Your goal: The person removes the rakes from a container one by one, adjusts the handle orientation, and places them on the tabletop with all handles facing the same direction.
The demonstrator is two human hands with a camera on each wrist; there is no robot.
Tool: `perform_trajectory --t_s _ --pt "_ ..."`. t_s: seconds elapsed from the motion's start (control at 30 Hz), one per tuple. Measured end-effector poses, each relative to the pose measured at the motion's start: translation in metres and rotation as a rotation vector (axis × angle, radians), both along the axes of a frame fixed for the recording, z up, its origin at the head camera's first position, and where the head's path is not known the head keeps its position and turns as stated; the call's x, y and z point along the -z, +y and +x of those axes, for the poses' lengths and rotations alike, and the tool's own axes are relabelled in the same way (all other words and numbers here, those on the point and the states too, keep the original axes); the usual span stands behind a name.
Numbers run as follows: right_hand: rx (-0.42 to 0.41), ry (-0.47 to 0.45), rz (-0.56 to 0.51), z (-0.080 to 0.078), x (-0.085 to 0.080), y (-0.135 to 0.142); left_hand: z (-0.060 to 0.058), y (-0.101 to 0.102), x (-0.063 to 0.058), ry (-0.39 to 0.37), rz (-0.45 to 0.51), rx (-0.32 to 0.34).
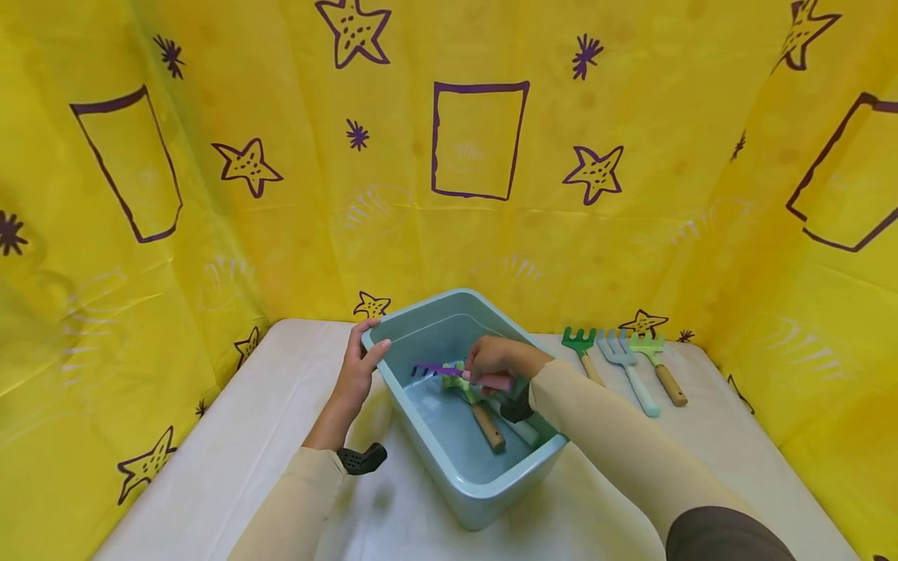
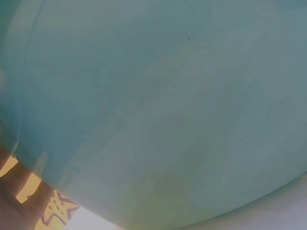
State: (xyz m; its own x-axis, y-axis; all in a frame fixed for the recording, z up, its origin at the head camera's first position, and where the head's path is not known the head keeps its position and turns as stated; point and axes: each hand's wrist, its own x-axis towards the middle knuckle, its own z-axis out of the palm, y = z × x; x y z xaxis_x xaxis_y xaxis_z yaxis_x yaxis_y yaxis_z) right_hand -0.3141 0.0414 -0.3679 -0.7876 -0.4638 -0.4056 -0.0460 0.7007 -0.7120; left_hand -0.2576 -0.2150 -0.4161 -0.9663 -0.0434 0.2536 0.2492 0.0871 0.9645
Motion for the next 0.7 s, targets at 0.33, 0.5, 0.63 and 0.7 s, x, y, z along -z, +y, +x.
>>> perform_trajectory --t_s 0.33,0.5,0.63,0.7 --pt "-0.054 0.174 0.145 0.003 -0.011 0.0 -0.002 0.001 0.0 0.015 0.022 0.015" --pt "-0.016 0.202 0.158 0.004 -0.015 -0.001 -0.003 0.001 0.002 0.033 0.026 0.01" --pt "0.003 0.259 0.159 0.006 -0.023 -0.001 -0.002 0.0 0.002 0.033 0.021 0.006" --pt "0.006 0.279 0.147 0.008 -0.027 0.0 -0.002 0.0 0.002 0.027 0.019 0.003"
